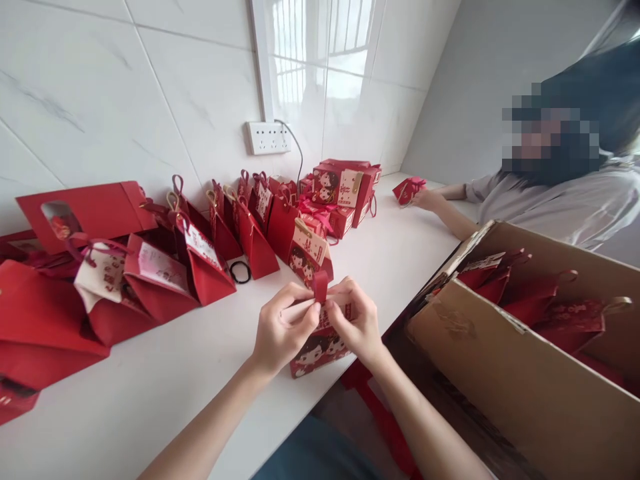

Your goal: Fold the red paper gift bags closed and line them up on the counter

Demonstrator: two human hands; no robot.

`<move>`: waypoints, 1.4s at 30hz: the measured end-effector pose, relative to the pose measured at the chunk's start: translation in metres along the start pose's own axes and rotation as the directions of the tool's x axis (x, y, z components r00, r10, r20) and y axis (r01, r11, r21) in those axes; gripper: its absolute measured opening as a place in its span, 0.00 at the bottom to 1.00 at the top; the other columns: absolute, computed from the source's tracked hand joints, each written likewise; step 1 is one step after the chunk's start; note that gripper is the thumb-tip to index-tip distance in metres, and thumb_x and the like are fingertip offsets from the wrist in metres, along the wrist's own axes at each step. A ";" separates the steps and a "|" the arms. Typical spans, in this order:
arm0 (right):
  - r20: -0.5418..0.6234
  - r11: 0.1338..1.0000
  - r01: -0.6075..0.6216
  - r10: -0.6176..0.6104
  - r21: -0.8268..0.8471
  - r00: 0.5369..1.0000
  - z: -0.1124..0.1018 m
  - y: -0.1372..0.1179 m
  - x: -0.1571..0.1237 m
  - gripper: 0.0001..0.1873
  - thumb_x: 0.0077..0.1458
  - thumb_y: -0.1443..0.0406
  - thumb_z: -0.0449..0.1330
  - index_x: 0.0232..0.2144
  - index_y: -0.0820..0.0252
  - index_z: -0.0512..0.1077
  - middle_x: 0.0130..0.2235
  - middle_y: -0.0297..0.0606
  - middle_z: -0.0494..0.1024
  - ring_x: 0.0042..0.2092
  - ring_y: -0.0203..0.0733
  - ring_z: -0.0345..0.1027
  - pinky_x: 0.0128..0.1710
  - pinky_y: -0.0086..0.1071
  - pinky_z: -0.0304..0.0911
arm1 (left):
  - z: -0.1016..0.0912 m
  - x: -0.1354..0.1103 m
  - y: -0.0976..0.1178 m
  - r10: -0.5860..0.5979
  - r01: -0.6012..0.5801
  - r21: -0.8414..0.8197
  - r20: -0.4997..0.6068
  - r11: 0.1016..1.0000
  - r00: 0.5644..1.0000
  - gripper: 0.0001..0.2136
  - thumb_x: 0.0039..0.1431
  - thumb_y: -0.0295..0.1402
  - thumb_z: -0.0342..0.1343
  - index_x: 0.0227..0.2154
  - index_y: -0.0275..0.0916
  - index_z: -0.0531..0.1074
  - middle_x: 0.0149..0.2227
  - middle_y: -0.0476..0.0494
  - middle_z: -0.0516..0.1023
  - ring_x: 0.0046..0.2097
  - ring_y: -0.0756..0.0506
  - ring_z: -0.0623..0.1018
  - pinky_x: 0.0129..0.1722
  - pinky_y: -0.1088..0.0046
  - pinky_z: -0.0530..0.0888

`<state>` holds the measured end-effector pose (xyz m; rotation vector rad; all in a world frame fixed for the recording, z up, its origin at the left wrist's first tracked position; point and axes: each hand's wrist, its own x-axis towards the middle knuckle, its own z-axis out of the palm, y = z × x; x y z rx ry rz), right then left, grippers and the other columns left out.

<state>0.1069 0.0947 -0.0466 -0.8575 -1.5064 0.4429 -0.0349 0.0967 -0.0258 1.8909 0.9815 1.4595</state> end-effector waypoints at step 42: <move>0.004 0.995 0.048 -0.048 -0.083 0.999 -0.001 0.002 0.001 0.04 0.55 0.70 0.54 0.32 0.57 0.68 0.28 0.32 0.69 0.28 0.35 0.63 0.27 0.30 0.59 | 0.002 0.001 -0.002 0.000 -0.001 -0.040 -0.025 0.999 1.000 0.06 0.56 0.30 0.53 0.29 0.36 0.74 0.28 0.49 0.75 0.28 0.52 0.75 0.26 0.80 0.72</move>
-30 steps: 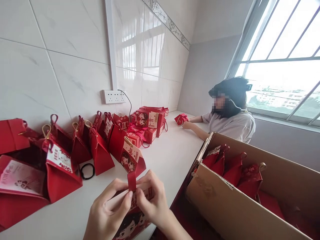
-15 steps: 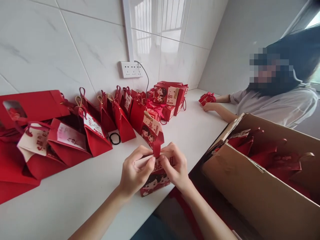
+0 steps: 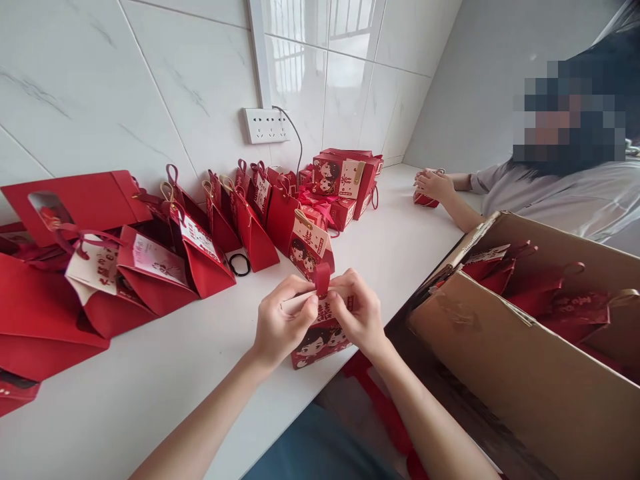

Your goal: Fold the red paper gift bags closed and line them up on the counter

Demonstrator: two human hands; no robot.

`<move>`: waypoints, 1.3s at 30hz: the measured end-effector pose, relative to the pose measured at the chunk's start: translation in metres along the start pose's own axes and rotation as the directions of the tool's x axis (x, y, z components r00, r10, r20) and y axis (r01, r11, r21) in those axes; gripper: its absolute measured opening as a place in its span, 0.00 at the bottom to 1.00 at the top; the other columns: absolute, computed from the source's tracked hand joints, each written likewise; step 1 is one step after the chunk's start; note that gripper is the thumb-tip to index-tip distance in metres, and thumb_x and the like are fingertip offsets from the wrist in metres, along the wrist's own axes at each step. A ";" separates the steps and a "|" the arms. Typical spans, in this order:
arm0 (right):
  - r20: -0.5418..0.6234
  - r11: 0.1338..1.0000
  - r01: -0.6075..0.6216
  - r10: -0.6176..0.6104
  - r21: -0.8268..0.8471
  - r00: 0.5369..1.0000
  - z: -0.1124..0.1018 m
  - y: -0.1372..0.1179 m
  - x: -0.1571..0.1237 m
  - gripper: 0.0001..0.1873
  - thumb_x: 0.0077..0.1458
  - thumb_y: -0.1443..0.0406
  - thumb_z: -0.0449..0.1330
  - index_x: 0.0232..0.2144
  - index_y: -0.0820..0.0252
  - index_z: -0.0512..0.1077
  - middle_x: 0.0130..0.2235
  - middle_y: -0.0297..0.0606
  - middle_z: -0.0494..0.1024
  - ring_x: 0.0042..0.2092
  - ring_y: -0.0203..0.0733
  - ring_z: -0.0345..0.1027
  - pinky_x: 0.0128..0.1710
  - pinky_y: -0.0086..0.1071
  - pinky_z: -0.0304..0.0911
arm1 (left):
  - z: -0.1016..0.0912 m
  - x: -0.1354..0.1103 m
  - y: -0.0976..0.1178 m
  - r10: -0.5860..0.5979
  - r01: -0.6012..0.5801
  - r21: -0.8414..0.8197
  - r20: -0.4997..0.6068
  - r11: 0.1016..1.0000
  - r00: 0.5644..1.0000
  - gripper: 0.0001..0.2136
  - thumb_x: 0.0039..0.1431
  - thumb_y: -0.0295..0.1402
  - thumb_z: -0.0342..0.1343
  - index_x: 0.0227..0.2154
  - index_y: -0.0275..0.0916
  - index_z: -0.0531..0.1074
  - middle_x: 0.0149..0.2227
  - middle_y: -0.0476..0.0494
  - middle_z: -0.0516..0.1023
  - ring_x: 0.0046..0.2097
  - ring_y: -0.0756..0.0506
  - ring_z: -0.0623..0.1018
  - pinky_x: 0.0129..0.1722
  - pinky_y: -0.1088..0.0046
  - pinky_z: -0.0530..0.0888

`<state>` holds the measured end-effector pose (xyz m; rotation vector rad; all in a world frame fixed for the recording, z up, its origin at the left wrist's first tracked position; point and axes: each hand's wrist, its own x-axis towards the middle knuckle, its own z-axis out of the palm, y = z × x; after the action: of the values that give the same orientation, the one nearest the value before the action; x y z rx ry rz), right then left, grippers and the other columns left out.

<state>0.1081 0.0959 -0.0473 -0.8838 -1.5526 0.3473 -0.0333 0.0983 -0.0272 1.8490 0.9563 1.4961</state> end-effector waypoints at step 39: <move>0.342 0.913 -0.328 0.236 0.241 0.910 -0.037 0.033 -0.048 0.26 0.60 0.55 0.56 0.58 0.53 0.59 0.59 0.45 0.67 0.60 0.48 0.62 0.60 0.48 0.58 | -0.038 -0.061 -0.026 -0.382 0.384 0.067 0.351 0.921 0.855 0.30 0.52 0.37 0.60 0.57 0.40 0.56 0.58 0.33 0.68 0.59 0.36 0.69 0.58 0.54 0.67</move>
<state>0.1514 0.0737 -0.0962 -0.8483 -1.5965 0.9438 -0.0821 0.0637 -0.0749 1.7177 1.0580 0.8825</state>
